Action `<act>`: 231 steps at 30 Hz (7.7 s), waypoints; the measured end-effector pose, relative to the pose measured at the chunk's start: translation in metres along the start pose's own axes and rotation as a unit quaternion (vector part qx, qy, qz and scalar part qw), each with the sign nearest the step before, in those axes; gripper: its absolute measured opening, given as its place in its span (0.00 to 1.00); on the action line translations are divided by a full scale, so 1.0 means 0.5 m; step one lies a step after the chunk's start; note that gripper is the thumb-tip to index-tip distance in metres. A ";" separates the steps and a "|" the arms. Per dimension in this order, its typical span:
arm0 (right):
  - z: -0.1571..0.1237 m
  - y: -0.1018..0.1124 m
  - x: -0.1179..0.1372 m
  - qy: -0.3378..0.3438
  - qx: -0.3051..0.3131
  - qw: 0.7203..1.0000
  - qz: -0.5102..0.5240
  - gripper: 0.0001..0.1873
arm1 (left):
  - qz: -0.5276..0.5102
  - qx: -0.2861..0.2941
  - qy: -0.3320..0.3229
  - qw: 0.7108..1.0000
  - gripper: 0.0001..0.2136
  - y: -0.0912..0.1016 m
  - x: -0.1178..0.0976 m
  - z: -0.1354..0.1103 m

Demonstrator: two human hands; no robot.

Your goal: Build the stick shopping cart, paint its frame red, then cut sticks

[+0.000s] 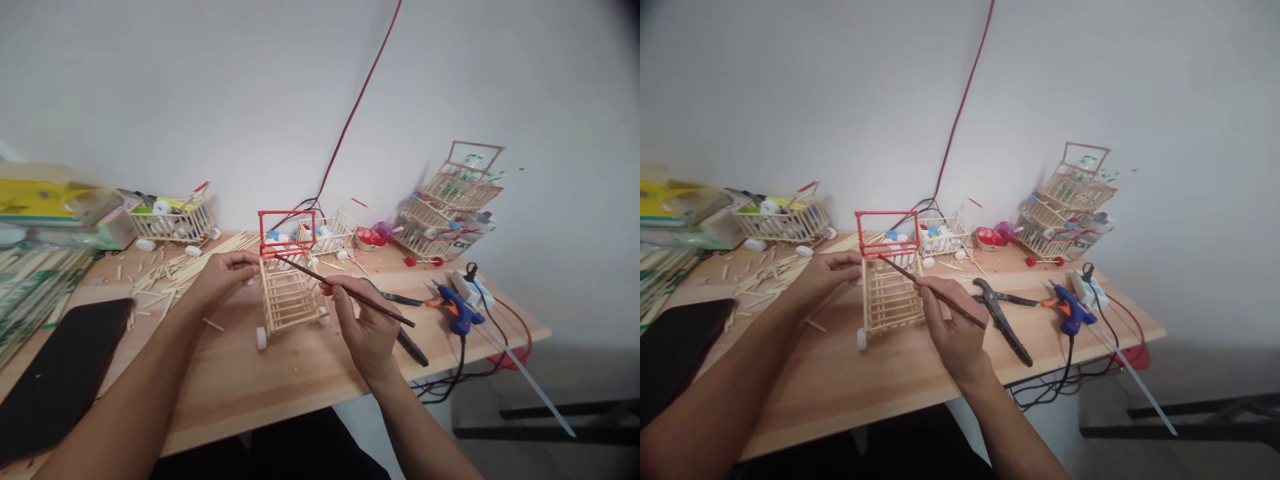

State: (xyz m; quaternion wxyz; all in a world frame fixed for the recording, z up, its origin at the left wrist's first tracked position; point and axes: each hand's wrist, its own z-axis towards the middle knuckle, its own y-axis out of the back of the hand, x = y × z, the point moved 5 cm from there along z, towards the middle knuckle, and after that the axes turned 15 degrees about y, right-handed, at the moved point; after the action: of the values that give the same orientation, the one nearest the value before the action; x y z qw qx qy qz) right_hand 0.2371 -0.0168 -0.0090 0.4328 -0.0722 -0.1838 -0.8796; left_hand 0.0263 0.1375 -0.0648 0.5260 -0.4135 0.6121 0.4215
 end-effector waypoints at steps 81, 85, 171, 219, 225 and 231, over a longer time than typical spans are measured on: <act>0.038 0.015 0.071 0.050 0.028 0.998 0.001 0.08 | 0.006 0.017 -0.006 1.000 0.14 -0.001 0.005 0.003; 0.050 -0.001 0.061 0.065 0.010 0.998 -0.001 0.08 | 0.019 0.003 -0.005 1.000 0.14 -0.001 0.002 0.000; 0.022 0.033 0.067 0.062 0.129 0.987 0.072 0.12 | 0.009 0.011 -0.013 1.000 0.12 0.003 0.009 0.007; 0.099 0.211 -0.472 -0.217 0.144 0.902 -0.345 0.19 | 0.021 0.003 -0.001 1.000 0.11 0.006 0.012 0.012; 0.068 0.250 -0.494 -0.265 0.114 0.904 -0.317 0.23 | 0.027 -0.004 -0.006 1.000 0.11 0.010 0.015 0.015; 0.085 0.302 -0.483 -0.246 0.078 0.895 -0.364 0.21 | 0.029 -0.006 0.002 1.000 0.12 0.008 0.015 0.013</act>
State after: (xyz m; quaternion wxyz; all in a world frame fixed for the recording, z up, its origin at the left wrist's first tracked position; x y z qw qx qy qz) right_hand 0.5034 0.0931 0.0006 0.0281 -0.1801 -0.3653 -0.9128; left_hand 0.0237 0.1444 -0.0728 0.5099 -0.3999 0.6221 0.4395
